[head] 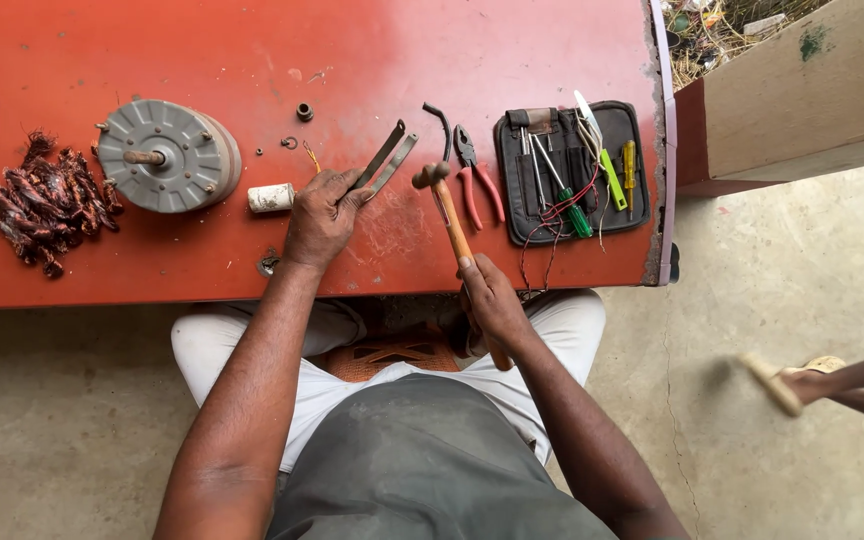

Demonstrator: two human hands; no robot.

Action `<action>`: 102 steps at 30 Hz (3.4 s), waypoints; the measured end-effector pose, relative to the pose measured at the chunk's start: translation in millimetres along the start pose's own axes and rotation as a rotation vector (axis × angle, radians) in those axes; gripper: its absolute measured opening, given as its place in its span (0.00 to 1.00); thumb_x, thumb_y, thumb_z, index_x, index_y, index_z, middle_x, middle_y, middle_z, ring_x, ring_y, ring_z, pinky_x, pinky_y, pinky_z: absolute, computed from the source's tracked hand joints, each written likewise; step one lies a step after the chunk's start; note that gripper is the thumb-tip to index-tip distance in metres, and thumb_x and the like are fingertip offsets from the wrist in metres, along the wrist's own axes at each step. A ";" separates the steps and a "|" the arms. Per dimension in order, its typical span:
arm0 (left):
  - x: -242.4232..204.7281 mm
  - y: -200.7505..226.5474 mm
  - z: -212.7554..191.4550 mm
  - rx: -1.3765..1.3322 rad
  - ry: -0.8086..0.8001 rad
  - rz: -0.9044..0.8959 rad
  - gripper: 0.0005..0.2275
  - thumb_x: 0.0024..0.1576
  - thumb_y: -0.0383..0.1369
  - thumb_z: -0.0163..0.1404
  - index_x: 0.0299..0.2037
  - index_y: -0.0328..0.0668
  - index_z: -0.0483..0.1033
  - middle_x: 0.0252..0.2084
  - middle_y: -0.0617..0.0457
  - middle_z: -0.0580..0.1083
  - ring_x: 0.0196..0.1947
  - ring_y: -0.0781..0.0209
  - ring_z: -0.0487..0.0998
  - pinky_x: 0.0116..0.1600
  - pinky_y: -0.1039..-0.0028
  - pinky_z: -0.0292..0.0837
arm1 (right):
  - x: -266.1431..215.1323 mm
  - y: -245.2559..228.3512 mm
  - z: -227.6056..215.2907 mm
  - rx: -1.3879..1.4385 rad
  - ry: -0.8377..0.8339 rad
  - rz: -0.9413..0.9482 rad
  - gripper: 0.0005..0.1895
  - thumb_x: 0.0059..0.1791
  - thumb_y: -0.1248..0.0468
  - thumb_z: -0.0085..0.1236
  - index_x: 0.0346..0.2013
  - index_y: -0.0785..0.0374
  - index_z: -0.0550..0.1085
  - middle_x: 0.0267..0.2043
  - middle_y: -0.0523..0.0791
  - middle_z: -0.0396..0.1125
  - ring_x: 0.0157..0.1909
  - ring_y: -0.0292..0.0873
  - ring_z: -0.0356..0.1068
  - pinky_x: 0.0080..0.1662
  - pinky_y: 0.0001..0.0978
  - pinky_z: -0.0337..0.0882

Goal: The recorder disassembles and repairs a small electric fan motor using pliers and a hammer.

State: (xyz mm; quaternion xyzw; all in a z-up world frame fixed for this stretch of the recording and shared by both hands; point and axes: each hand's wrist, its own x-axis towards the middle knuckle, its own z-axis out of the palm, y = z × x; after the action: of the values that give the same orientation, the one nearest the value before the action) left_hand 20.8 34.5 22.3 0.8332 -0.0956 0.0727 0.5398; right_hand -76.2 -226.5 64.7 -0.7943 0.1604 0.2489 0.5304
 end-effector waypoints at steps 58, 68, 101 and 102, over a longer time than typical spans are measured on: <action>-6.8 -9.9 3.1 -0.278 0.155 -0.168 0.11 0.64 0.27 0.54 0.54 0.29 0.78 0.39 0.46 0.77 0.36 0.64 0.83 0.41 0.75 0.83 | 12.5 14.5 -7.2 0.018 0.219 -0.032 0.20 0.57 0.48 0.47 0.38 0.63 0.68 0.21 0.41 0.63 0.20 0.37 0.65 0.24 0.34 0.67; -32.9 22.8 -3.0 -0.656 0.108 -0.402 0.14 0.63 0.31 0.55 0.55 0.30 0.78 0.38 0.48 0.81 0.37 0.64 0.83 0.44 0.75 0.82 | 57.3 41.6 -103.9 -0.675 0.738 -0.265 0.17 0.56 0.55 0.58 0.50 0.64 0.69 0.41 0.52 0.68 0.40 0.53 0.70 0.41 0.51 0.70; -46.8 81.5 -3.9 -1.047 -0.301 -0.566 0.23 0.60 0.56 0.48 0.32 0.40 0.75 0.27 0.56 0.71 0.29 0.66 0.74 0.36 0.75 0.72 | 38.9 -62.2 23.8 1.003 -0.144 -0.104 0.22 0.58 0.44 0.45 0.31 0.57 0.65 0.18 0.35 0.46 0.17 0.30 0.41 0.20 0.25 0.47; -46.2 82.3 -4.2 -1.032 -0.332 -0.559 0.23 0.58 0.57 0.48 0.29 0.42 0.74 0.24 0.57 0.69 0.26 0.66 0.73 0.34 0.75 0.72 | 39.5 -61.6 25.0 0.977 -0.130 -0.121 0.23 0.58 0.43 0.45 0.29 0.57 0.65 0.18 0.35 0.46 0.16 0.30 0.41 0.19 0.26 0.47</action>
State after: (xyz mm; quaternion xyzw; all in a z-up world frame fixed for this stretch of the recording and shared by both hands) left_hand -43.7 9.2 86.5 0.4576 0.0209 -0.2586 0.8505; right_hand -17.3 -179.2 81.6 -0.4434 0.1786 0.1625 0.8632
